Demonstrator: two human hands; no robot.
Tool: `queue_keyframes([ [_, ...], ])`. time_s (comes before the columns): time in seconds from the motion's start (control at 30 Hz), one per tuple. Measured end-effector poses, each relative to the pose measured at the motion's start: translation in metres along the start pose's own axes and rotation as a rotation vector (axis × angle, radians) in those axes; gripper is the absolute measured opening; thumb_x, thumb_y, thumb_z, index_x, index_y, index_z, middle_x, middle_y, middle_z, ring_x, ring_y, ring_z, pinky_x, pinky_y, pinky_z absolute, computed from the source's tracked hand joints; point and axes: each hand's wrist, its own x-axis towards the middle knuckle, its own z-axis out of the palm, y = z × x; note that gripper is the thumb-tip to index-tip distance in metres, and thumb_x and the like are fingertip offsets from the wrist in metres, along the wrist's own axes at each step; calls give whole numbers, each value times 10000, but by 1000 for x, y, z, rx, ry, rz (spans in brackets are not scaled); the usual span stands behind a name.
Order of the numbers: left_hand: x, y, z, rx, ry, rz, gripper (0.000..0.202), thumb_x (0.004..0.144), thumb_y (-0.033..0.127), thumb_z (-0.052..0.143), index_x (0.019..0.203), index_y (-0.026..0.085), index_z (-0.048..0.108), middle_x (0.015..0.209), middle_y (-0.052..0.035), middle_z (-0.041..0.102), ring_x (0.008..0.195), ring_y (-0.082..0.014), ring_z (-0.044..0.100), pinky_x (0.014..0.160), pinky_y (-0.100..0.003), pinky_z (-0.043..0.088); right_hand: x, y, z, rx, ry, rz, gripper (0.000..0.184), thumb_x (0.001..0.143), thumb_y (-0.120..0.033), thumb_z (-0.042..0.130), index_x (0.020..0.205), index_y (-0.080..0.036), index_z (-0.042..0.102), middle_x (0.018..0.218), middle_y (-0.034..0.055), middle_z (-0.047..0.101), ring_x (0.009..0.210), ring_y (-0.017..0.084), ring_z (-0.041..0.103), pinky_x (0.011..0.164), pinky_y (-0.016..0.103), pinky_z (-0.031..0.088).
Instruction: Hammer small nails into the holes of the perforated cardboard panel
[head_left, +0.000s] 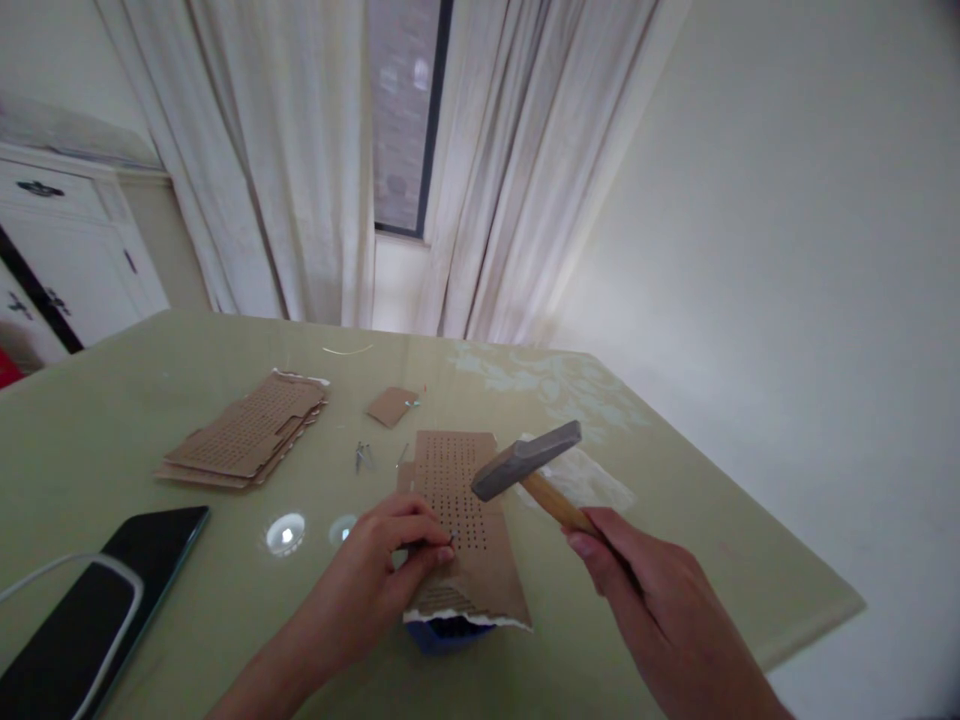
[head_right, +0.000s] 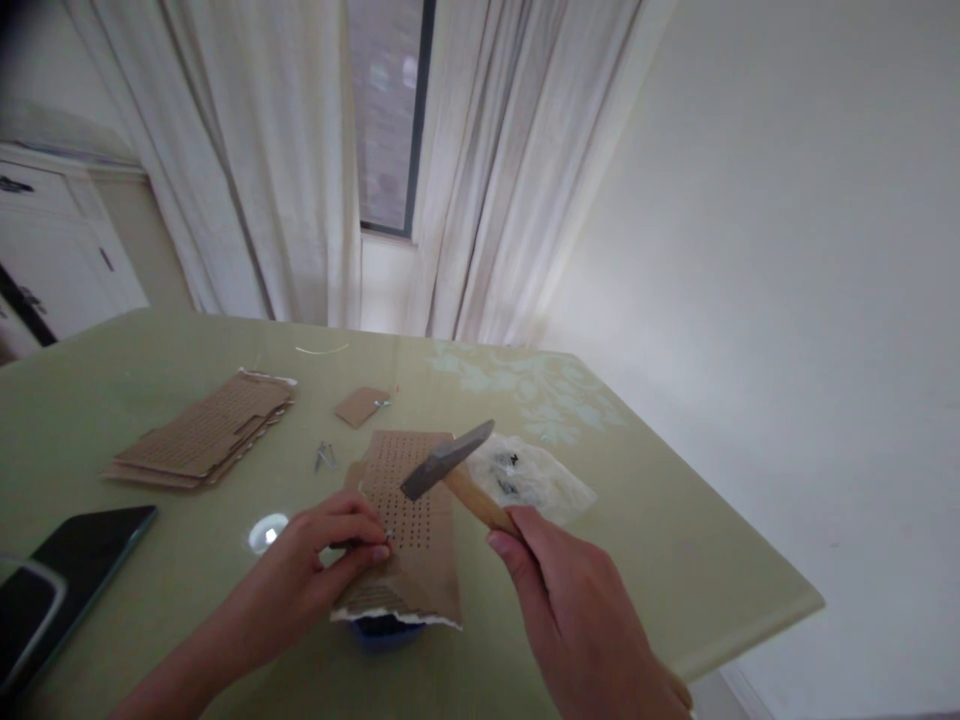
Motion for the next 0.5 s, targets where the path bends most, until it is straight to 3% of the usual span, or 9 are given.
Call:
queue_keyframes([
  [0.17, 1, 1, -1, 10, -19, -3, 220, 968, 242, 671, 782, 220, 786, 884, -33, 715, 855, -191, 665, 759, -271, 488, -2, -4, 5, -161, -128, -106, 379, 1148, -498, 442, 933, -285, 671, 780, 3, 782, 633, 228, 737, 596, 321, 459],
  [0.37, 1, 0, 0, -26, -11, -14, 175, 958, 236, 680, 837, 228, 808, 910, -30, 718, 868, -184, 671, 766, -261, 493, 1, -5, -1, -82, 16, -87, 407, 1151, -527, 409, 984, -283, 690, 744, 16, 768, 611, 221, 724, 601, 311, 476],
  [0.5, 1, 0, -1, -20, -43, -5, 188, 948, 221, 681, 804, 227, 803, 904, -27, 716, 870, -179, 676, 757, -253, 490, 2, -3, 3, -136, -123, -64, 448, 1142, -541, 422, 882, -279, 675, 734, 20, 774, 628, 236, 735, 605, 314, 464],
])
